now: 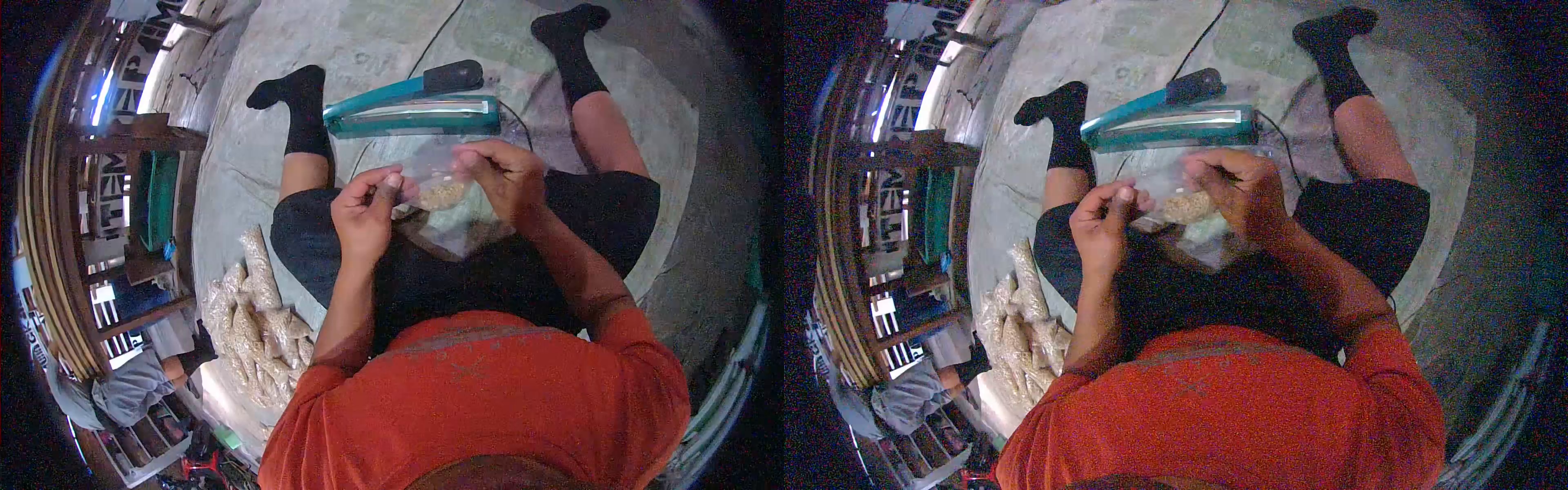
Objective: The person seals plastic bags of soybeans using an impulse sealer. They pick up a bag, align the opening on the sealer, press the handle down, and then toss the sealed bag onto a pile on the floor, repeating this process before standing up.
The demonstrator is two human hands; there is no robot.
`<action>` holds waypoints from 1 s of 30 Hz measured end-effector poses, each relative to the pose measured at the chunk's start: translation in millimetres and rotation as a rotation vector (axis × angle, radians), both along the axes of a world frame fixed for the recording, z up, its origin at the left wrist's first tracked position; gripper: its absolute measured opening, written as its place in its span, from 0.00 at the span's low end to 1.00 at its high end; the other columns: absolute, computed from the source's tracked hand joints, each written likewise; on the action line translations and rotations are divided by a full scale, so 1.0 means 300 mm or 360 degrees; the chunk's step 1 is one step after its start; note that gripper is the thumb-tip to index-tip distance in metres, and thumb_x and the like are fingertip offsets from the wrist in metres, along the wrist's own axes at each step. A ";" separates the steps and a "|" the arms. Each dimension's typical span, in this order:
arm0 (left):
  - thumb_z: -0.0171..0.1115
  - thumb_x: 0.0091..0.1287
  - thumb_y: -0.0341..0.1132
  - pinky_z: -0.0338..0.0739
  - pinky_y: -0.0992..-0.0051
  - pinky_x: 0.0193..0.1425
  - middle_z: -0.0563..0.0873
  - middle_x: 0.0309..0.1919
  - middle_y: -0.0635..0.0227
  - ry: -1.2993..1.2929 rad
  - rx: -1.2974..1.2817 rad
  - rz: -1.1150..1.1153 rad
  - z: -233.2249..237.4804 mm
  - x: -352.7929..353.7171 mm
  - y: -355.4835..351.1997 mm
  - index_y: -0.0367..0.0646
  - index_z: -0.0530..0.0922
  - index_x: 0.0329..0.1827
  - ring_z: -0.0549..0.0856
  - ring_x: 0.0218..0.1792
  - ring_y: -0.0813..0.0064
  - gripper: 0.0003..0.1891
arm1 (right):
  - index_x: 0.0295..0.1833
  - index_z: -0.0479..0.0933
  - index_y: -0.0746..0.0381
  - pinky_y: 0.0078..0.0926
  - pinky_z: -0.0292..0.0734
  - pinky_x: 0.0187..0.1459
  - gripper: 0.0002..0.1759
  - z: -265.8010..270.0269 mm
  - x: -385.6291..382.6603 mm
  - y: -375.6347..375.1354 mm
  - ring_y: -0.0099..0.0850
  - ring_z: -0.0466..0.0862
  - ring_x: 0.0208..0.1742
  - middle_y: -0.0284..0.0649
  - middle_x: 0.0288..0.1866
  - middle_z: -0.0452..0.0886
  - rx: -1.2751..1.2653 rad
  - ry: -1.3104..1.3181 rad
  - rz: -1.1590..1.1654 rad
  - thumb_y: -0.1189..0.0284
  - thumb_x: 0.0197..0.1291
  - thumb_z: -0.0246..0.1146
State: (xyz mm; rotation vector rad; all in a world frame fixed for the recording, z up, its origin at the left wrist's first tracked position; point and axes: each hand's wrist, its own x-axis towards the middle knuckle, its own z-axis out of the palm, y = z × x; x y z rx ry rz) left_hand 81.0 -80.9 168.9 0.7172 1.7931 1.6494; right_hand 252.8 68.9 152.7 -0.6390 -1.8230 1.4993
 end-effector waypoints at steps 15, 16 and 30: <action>0.66 0.76 0.31 0.86 0.74 0.49 0.92 0.40 0.62 0.0001 0.0345 -0.0250 -0.074 -0.067 0.030 0.34 0.86 0.51 0.90 0.40 0.75 0.09 | 0.45 0.88 0.64 0.26 0.83 0.47 0.06 0.014 -0.004 0.027 0.26 0.89 0.42 0.40 0.39 0.91 0.0169 -0.0118 -0.0145 0.74 0.65 0.72; 0.65 0.76 0.32 0.85 0.73 0.50 0.92 0.40 0.62 0.0028 0.0278 -0.0244 -0.077 -0.063 0.039 0.34 0.86 0.51 0.90 0.41 0.76 0.10 | 0.44 0.89 0.63 0.28 0.84 0.46 0.07 0.007 -0.004 0.028 0.27 0.90 0.41 0.39 0.39 0.91 0.0071 -0.0093 -0.0164 0.72 0.63 0.74; 0.64 0.76 0.30 0.85 0.74 0.47 0.92 0.39 0.58 -0.0111 0.0307 -0.0119 -0.098 -0.059 0.075 0.33 0.86 0.49 0.91 0.38 0.74 0.08 | 0.42 0.87 0.60 0.29 0.83 0.45 0.12 -0.054 0.023 0.081 0.27 0.89 0.42 0.37 0.39 0.90 0.0221 -0.0100 -0.0232 0.64 0.60 0.78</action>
